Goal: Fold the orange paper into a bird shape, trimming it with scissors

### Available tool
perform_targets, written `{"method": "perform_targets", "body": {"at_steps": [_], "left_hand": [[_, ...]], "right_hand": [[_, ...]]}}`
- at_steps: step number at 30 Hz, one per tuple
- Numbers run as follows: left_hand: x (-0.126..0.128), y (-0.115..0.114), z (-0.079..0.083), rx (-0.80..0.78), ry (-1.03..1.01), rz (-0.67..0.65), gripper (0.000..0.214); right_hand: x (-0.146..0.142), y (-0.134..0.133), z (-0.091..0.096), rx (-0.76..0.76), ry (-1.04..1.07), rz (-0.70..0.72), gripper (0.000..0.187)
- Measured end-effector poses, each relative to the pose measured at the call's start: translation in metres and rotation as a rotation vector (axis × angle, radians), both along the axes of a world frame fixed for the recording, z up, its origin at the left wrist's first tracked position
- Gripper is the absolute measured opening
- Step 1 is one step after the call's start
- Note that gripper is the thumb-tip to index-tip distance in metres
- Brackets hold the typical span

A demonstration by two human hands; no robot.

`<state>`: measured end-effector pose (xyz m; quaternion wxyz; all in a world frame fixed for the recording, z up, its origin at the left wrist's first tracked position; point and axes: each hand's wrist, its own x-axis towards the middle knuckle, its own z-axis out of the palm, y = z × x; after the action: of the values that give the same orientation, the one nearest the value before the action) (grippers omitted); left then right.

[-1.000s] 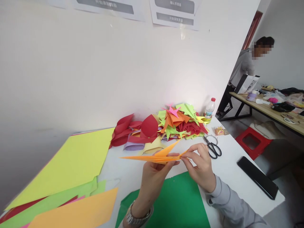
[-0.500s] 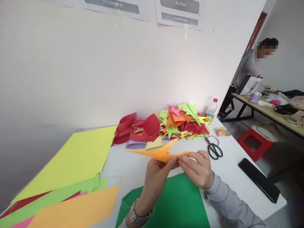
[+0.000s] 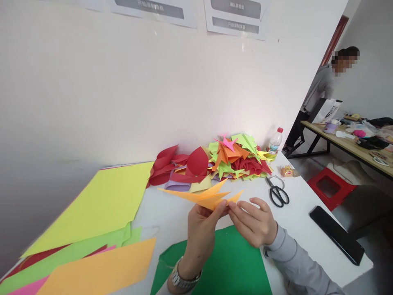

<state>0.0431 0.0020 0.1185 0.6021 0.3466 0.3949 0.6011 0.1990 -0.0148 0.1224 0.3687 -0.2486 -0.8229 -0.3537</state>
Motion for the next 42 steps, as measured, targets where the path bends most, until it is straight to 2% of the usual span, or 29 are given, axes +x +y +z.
{"method": "perform_targets", "body": {"at_steps": [9,16,22,25,28,31,33,34,37,42], "left_hand": [[-0.001,0.001,0.001,-0.015,-0.032,-0.002,0.035],[-0.002,0.003,0.003,0.001,-0.028,-0.016,0.032],[-0.001,0.001,0.003,0.031,-0.004,0.044,0.029],[-0.002,0.002,0.001,0.050,0.015,0.067,0.026],[-0.001,0.001,-0.004,0.073,0.040,0.092,0.023],[0.001,-0.001,-0.009,0.112,0.130,0.114,0.019],[0.003,-0.003,-0.011,0.147,0.174,0.106,0.017],[0.004,-0.004,-0.011,0.158,0.177,0.096,0.016],[0.007,-0.005,-0.012,0.150,0.165,0.078,0.016],[0.006,-0.004,-0.011,0.127,0.177,0.063,0.017]], "right_hand": [[-0.003,0.002,-0.005,0.016,0.003,-0.010,0.027],[-0.008,0.003,-0.006,0.038,0.062,0.032,0.007],[-0.010,-0.006,-0.007,-0.014,0.192,0.144,0.016],[-0.012,-0.011,-0.002,-0.187,0.486,0.156,0.018],[-0.014,-0.008,-0.001,-0.522,0.842,0.113,0.022],[-0.015,-0.001,-0.005,-0.951,0.956,0.213,0.027],[-0.016,0.002,-0.008,-1.119,1.011,0.274,0.031],[-0.016,0.002,-0.010,-1.155,1.033,0.286,0.032],[-0.018,0.003,-0.011,-1.128,1.040,0.265,0.031],[-0.018,0.003,-0.011,-0.835,0.925,0.201,0.027]]}}
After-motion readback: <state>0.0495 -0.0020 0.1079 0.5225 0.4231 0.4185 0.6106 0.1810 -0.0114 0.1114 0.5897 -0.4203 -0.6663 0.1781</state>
